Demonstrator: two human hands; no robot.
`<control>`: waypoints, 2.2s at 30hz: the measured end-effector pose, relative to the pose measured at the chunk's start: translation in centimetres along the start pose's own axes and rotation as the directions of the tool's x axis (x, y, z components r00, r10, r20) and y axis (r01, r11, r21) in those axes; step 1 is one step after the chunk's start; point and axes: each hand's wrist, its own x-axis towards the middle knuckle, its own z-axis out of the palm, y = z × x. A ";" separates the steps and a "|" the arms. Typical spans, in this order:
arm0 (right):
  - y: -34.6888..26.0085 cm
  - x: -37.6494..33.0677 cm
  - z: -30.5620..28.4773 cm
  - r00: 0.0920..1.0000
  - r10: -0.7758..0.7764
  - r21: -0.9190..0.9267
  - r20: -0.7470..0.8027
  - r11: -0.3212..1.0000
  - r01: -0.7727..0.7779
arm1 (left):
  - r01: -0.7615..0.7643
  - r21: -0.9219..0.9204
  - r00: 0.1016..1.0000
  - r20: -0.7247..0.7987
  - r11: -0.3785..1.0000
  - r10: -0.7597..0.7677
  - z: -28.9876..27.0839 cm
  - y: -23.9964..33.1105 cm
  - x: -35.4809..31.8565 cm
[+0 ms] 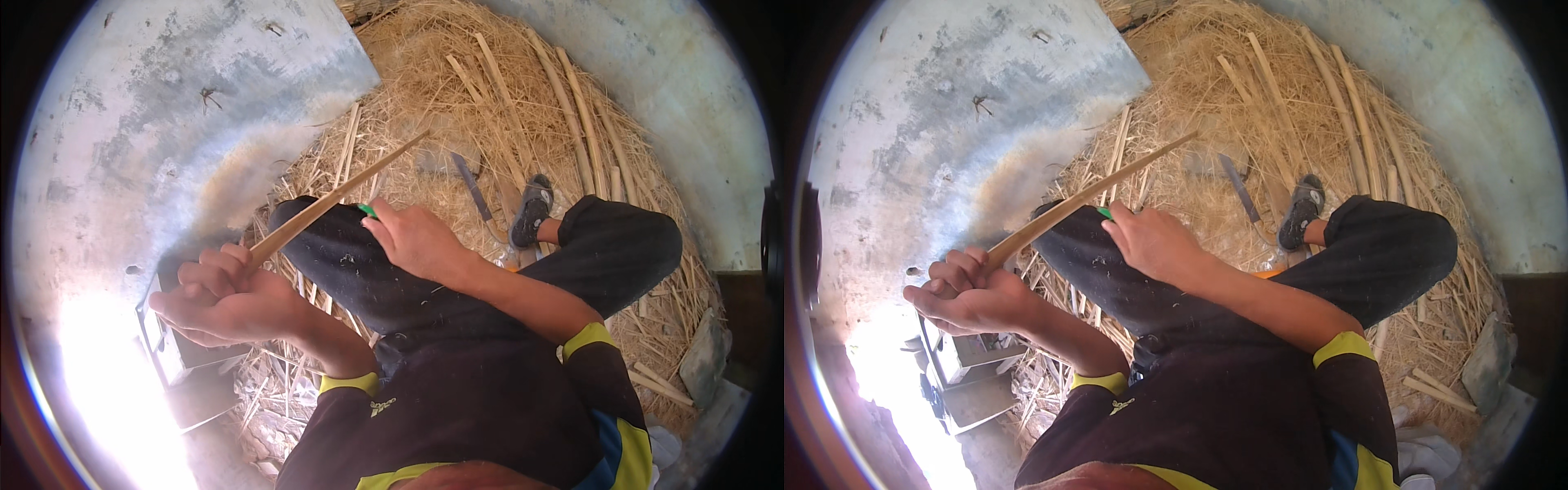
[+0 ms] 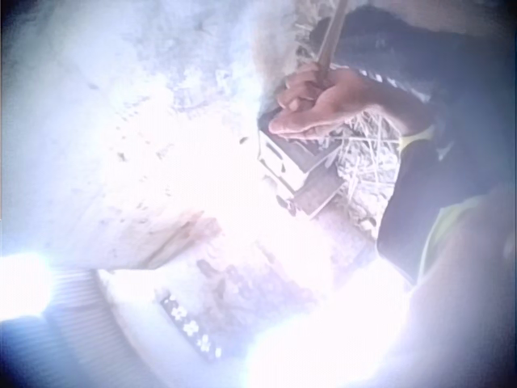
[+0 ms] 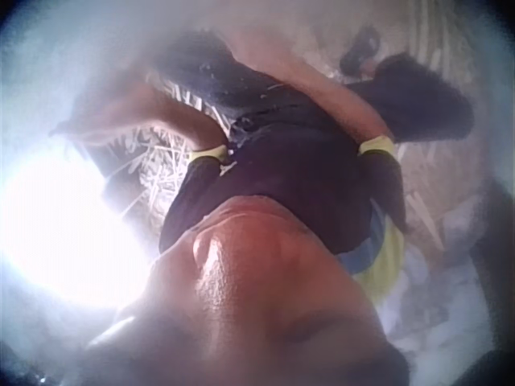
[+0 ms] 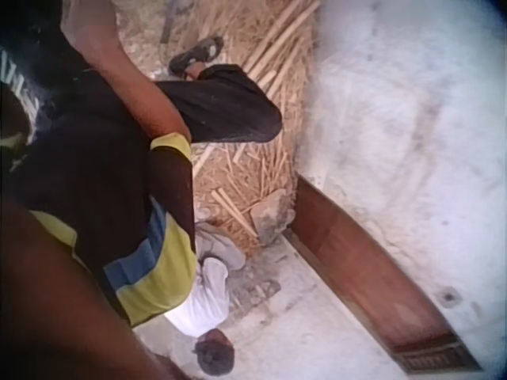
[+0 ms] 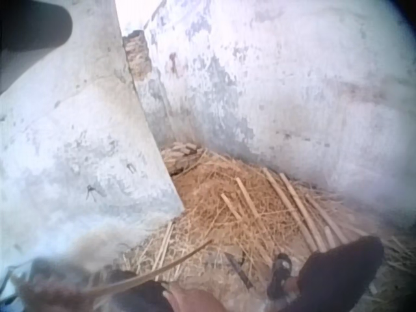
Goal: The person sits on a straw-covered floor and uses a green utility knife to shave a thin bamboo stick. They hold the stick against their leg and repeatedly scrape the blade along its length to remove the outer layer.
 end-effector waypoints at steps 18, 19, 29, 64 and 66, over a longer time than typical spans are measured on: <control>2.9 1.0 1.7 0.998 0.010 -0.004 -0.060 1.000 -0.011 | -0.010 0.023 1.000 0.004 1.000 0.010 -0.3 -0.3 0.3; 2.7 1.1 1.9 0.998 -0.013 0.014 -0.066 1.000 0.014 | -0.009 0.027 1.000 -0.005 1.000 0.010 -0.3 -0.4 0.3; 6.2 1.2 1.7 0.994 0.045 -0.184 -0.095 0.981 -0.062 | 0.007 0.055 1.000 -0.028 0.998 -0.006 0.3 0.1 0.2; 7.3 2.8 2.4 0.969 0.222 -0.037 -0.111 0.973 -0.227 | -0.014 0.061 1.000 0.001 0.998 0.014 0.7 -0.1 0.0; 7.5 2.5 2.3 0.980 0.190 -0.029 -0.063 0.981 -0.192 | 0.000 0.081 1.000 -0.031 0.997 0.003 0.5 0.0 0.0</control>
